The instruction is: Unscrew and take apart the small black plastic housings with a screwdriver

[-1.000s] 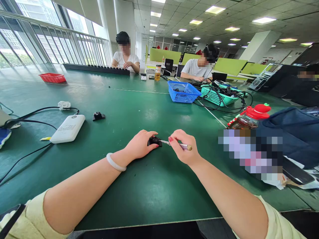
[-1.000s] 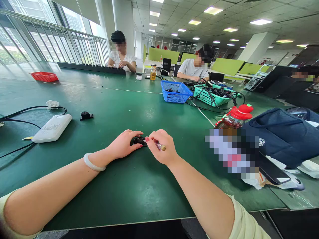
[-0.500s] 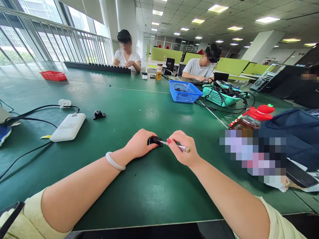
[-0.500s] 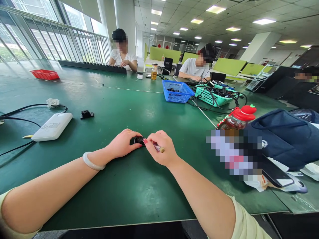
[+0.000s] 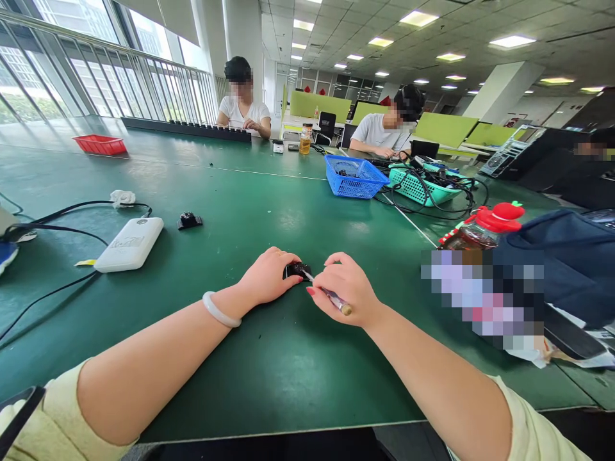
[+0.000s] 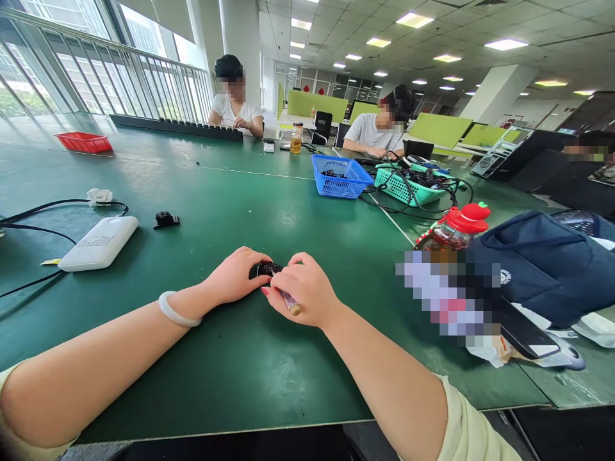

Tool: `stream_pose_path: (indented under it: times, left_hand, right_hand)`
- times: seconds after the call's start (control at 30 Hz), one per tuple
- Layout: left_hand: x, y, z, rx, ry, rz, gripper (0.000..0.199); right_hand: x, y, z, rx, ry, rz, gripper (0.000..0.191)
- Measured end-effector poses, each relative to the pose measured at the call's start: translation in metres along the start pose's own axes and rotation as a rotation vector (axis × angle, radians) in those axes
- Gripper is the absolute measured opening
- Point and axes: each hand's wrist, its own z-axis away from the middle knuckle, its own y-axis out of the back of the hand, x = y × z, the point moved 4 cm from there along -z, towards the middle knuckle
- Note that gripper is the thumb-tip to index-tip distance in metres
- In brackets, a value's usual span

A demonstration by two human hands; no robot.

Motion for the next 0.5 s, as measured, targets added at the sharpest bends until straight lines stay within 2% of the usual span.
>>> stream_pose_path:
  times: [0.17, 0.5]
  left_hand:
    - [0.001, 0.0, 0.0, 0.006, -0.014, -0.01, 0.029]
    - [0.001, 0.0, 0.001, 0.001, -0.01, -0.009, 0.028]
  right_hand:
    - [-0.012, -0.003, 0.0, -0.026, 0.168, 0.123, 0.024]
    - [-0.016, -0.016, 0.004, -0.095, 0.278, 0.228, 0.033]
